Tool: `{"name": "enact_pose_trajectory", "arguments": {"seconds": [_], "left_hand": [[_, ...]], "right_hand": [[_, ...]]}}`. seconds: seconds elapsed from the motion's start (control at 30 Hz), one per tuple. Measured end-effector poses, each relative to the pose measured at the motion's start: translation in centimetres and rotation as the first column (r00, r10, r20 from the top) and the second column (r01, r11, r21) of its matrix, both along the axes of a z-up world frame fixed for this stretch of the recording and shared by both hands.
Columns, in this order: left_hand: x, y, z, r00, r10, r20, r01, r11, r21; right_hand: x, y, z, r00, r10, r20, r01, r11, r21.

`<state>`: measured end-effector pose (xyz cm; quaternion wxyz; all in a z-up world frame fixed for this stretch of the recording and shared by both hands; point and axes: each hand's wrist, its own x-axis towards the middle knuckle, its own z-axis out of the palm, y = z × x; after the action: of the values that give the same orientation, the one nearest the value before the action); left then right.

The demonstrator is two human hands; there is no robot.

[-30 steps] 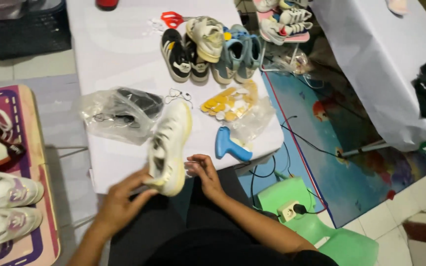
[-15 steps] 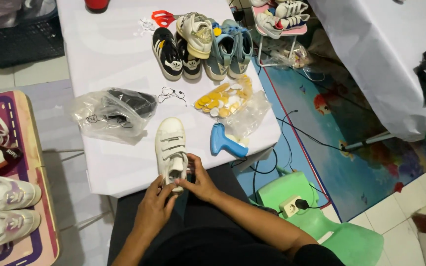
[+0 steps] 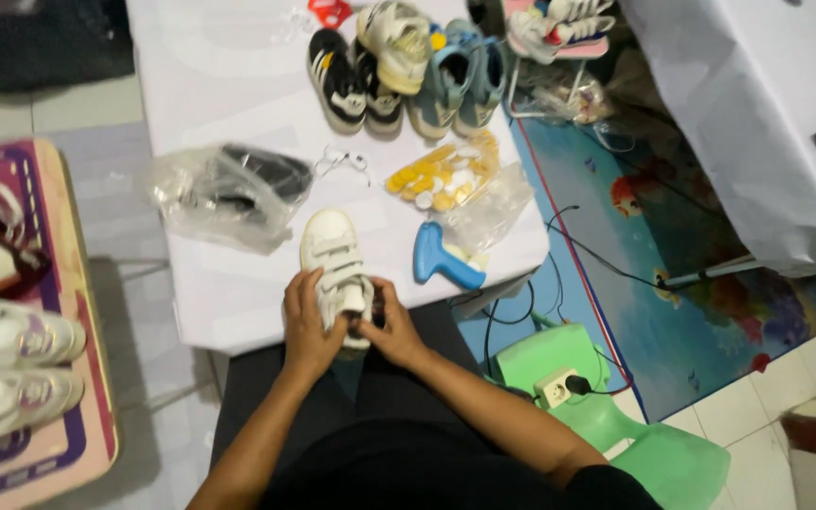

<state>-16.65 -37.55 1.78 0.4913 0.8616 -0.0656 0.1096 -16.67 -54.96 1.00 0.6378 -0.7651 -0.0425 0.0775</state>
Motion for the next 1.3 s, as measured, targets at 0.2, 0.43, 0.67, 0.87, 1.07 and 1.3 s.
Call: {"name": "enact_pose_trajectory", "arguments": {"seconds": [0.2, 0.43, 0.67, 0.87, 1.07, 1.3], "left_hand": [[0.1, 0.5, -2.0, 0.994, 0.012, 0.109, -0.006, 0.998, -0.056], [-0.4, 0.4, 0.8, 0.996, -0.004, 0.094, 0.016, 0.991, -0.134], [-0.6, 0.5, 0.1, 0.993, -0.014, 0.114, 0.029, 0.991, -0.13], [-0.9, 0.1, -0.5, 0.993, 0.026, 0.113, -0.016, 0.996, -0.086], [-0.4, -0.2, -1.2, 0.979, 0.054, 0.196, -0.041, 0.997, -0.068], [0.2, 0.2, -2.3, 0.993, 0.038, 0.114, -0.036, 0.999, -0.018]], "right_hand": [[-0.1, 0.1, 0.3, 1.0, 0.011, 0.021, -0.012, 1.0, 0.024], [-0.4, 0.0, 1.7, 0.998, 0.016, 0.061, -0.018, 0.999, 0.026], [-0.4, 0.4, 3.6, 0.983, 0.052, 0.177, -0.055, 0.998, 0.015], [-0.2, -0.1, 2.3, 0.967, 0.109, 0.23, -0.114, 0.993, 0.008], [1.5, -1.7, 3.6, 0.957, 0.238, 0.164, -0.242, 0.97, 0.003], [3.2, -0.1, 10.9, 0.894, 0.404, 0.196, -0.245, 0.805, -0.54]]}}
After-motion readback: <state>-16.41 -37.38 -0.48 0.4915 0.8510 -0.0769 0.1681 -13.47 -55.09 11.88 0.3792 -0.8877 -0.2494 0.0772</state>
